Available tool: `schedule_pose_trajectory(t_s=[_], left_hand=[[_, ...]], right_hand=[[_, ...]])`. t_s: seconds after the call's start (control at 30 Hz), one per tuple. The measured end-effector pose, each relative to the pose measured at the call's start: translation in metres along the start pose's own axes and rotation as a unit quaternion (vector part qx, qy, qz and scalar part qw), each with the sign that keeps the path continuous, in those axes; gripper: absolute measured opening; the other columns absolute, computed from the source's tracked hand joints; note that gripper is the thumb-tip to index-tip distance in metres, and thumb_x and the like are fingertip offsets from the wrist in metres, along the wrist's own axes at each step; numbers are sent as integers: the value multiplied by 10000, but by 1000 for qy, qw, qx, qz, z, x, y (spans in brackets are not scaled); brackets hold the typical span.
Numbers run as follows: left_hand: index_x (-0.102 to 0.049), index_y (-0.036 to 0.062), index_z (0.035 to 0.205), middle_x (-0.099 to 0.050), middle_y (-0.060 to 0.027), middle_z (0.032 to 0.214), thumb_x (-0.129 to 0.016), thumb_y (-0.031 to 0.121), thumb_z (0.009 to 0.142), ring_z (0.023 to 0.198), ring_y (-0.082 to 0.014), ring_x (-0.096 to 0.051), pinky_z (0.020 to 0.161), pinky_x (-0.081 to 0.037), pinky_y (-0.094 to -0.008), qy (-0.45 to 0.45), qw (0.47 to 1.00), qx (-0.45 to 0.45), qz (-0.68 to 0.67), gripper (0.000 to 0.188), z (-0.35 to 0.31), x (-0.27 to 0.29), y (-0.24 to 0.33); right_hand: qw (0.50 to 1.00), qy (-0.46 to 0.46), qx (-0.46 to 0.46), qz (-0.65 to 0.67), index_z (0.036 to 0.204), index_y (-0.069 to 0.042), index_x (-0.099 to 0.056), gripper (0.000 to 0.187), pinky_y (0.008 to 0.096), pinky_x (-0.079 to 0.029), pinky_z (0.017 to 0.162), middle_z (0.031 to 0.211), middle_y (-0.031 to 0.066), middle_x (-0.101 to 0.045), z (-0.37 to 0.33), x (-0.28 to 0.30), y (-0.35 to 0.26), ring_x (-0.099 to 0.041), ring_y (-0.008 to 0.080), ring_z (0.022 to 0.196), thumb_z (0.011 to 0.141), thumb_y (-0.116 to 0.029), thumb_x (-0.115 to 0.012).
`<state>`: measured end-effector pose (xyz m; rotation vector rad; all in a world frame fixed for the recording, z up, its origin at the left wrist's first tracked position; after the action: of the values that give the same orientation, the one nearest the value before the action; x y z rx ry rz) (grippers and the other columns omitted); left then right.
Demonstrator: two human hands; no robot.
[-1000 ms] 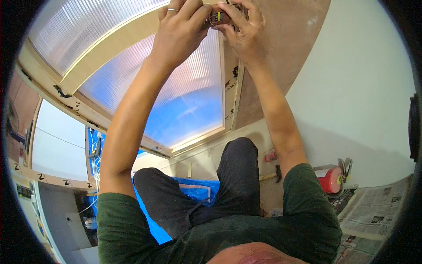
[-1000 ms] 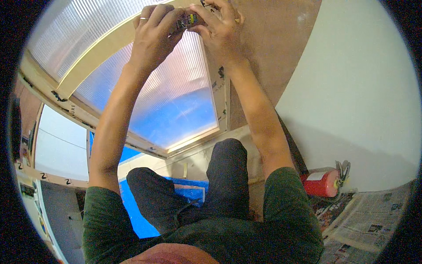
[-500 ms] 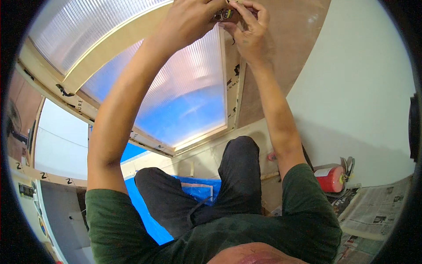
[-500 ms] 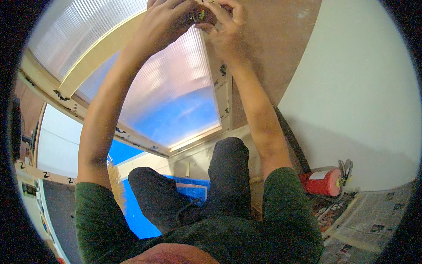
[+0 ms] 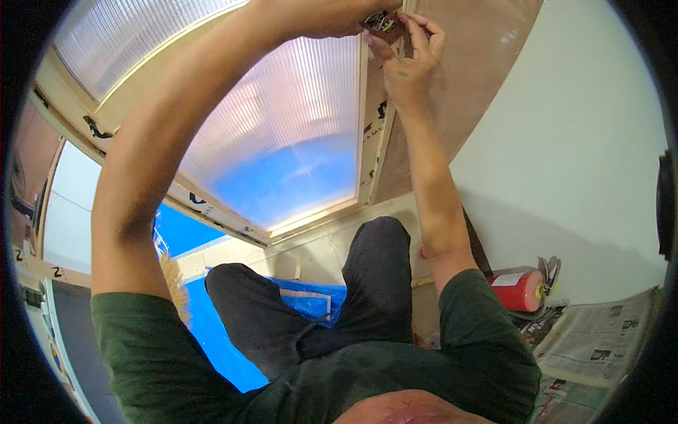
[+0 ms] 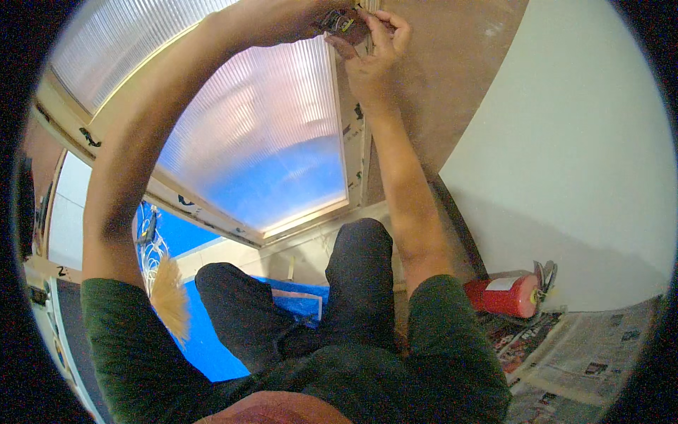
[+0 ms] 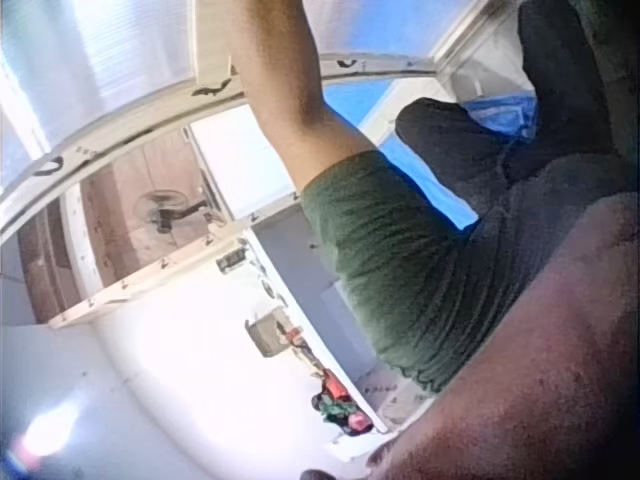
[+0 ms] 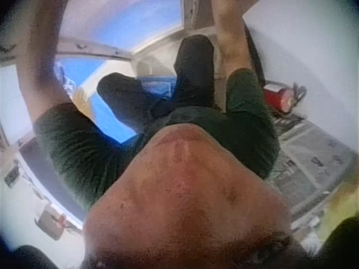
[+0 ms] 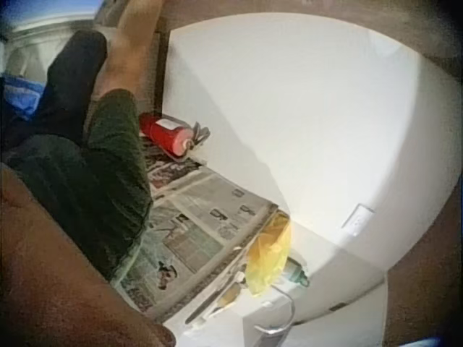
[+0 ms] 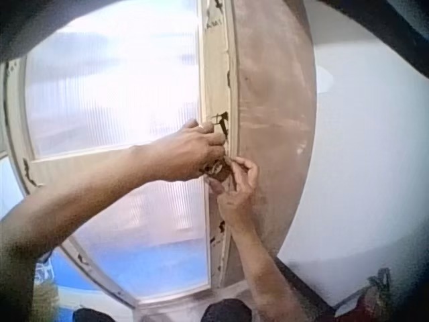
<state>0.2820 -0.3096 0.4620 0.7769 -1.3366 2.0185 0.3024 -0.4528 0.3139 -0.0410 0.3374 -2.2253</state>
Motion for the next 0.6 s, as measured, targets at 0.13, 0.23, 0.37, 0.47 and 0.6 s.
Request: schedule_pose_trajectory(t_s=[0.13,0.23,0.37,0.47,0.6], left_hand=[[-679,64,990,-602,-69,1064,-702,115,842,1100,-278,-563,949,-457,-459,-15,999,-34,5,159,3,0,-2],[-685,66,988,-607,-67,1063,-700,120,848,1092,-277,-568,963,-452,-449,-40,998,-52,-18,151,9,1,0],[-687,69,986,-614,-60,1057,-704,137,853,1096,-277,-574,957,-449,-445,-31,996,-86,-13,151,10,1,0],[-694,79,976,-620,-55,1046,-707,150,856,1096,-272,-581,948,-455,-439,-60,995,-74,-14,139,16,-4,5],[-707,97,964,-621,-43,1035,-695,171,867,1076,-264,-584,923,-463,-427,-93,992,-80,2,122,17,-6,11]], right_hand=[[1000,3,-29,11,1255,1,-695,666,357,-481,1035,1285,104,-484,-7,0,0,-535,247,1219,755,-357,-950],[1000,11,-12,-20,1238,21,-686,652,358,-483,1030,1287,111,-484,-12,1,3,-527,251,1233,768,-347,-946],[999,20,-27,3,1222,32,-681,617,369,-487,1023,1291,125,-486,-18,-1,3,-534,260,1229,789,-326,-937],[999,28,-34,-9,1207,33,-682,597,381,-488,1021,1295,134,-487,-24,0,2,-544,274,1220,789,-309,-937],[991,22,-119,53,1186,29,-683,588,395,-484,1023,1292,140,-489,-31,1,-7,-542,289,1219,773,-294,-948]])
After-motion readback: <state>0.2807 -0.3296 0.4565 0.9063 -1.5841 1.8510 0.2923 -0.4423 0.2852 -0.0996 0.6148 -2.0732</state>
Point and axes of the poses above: each hand's wrist, its own z-axis towards the middle knuckle, its own x-axis out of the back of the hand, y = z × x, the point moved 3 cm from there along z, towards the middle knuckle
